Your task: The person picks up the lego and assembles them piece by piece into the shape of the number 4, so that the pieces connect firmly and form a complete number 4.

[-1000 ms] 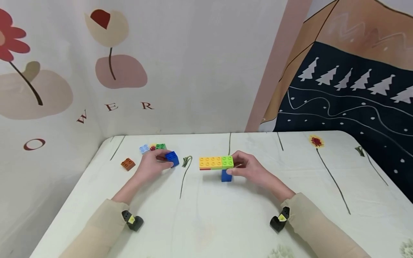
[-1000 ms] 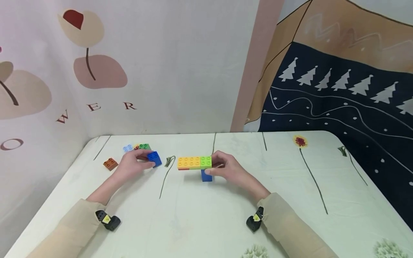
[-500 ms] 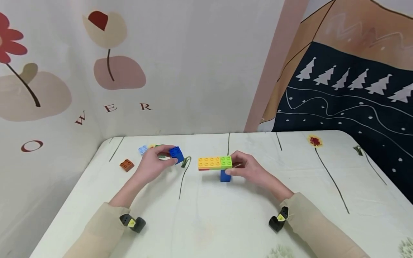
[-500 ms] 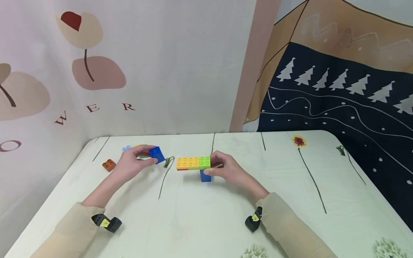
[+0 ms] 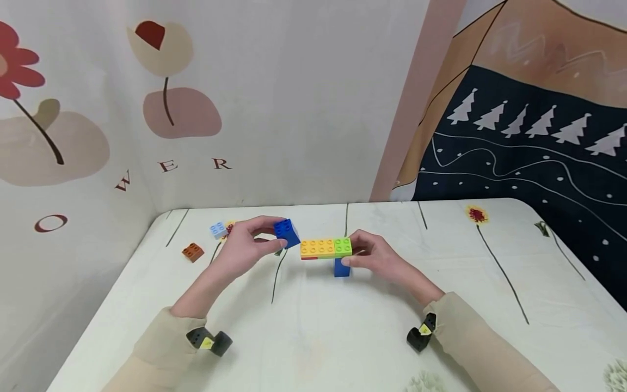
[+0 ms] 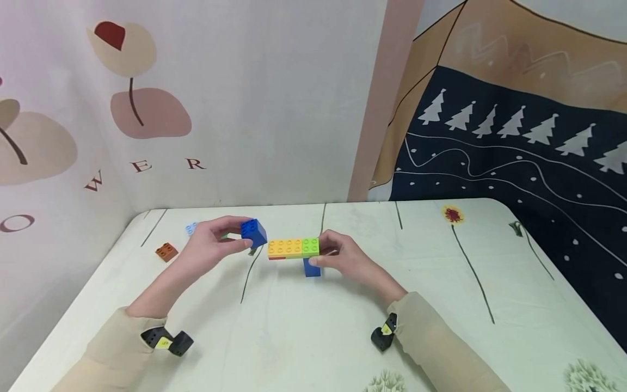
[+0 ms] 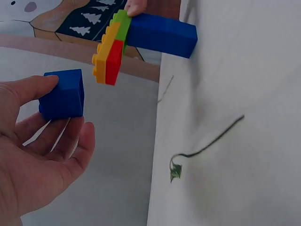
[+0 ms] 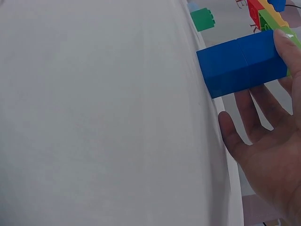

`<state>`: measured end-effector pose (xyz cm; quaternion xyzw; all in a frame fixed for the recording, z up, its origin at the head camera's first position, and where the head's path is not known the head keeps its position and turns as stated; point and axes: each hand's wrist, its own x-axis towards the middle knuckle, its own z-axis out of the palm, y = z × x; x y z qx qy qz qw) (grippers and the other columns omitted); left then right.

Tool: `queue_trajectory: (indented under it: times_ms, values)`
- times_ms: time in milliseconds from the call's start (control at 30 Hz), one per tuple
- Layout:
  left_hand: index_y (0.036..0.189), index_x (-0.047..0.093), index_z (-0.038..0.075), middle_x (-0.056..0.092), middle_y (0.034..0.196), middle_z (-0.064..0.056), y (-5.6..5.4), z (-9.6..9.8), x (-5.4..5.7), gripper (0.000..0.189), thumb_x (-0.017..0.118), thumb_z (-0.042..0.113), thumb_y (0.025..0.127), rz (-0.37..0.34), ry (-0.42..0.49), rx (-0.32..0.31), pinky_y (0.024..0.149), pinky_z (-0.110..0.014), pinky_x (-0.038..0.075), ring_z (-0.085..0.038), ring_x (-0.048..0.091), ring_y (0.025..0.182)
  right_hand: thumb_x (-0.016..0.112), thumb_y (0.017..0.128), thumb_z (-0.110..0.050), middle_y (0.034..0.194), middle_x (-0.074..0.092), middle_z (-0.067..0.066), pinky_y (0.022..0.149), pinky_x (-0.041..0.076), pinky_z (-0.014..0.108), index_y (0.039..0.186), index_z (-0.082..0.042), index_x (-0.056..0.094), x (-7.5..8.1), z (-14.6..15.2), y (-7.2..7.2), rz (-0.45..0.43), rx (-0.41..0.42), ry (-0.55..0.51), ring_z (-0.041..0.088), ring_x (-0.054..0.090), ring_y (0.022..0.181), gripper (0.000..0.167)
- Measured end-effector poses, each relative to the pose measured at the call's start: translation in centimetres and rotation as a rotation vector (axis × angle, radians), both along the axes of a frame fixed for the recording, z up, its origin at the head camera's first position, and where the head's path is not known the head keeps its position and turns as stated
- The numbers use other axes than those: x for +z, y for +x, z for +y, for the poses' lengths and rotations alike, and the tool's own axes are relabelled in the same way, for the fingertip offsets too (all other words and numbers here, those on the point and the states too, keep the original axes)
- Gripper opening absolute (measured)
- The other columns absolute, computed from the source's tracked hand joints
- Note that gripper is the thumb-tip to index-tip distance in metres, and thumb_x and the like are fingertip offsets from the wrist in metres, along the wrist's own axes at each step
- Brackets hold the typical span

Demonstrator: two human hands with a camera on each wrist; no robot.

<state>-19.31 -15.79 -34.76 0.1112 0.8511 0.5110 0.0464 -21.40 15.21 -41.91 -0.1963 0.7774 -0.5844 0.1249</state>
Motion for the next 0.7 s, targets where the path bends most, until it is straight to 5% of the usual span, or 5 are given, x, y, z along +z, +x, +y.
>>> queue_trajectory:
  times_ms: [367, 700]
  values:
    - [0.143, 0.059, 0.006, 0.061, 0.134, -0.017, 0.4, 2.3, 1.2, 0.048, 0.072, 0.007, 0.096, -0.012, 0.074, -0.07, 0.094, -0.04, 0.057, -0.037, 0.061, 0.12, 0.076, 0.093, -0.011, 0.115, 0.068, 0.009, 0.085, 0.052, 0.036, 0.118, -0.003, 0.065, 0.0, 0.0, -0.1, 0.004, 0.004, -0.001, 0.028, 0.062, 0.102, 0.029]
    - [0.138, 0.063, 0.002, 0.065, 0.131, -0.017, -0.3, 4.9, 1.1, 0.047, 0.076, 0.006, 0.093, -0.015, 0.113, -0.115, 0.097, -0.039, 0.055, -0.03, 0.067, 0.113, 0.075, 0.094, -0.011, 0.113, 0.068, 0.009, 0.086, 0.053, 0.033, 0.118, -0.003, 0.064, 0.0, 0.1, -0.1, 0.006, 0.017, -0.006, 0.027, 0.062, 0.102, 0.027]
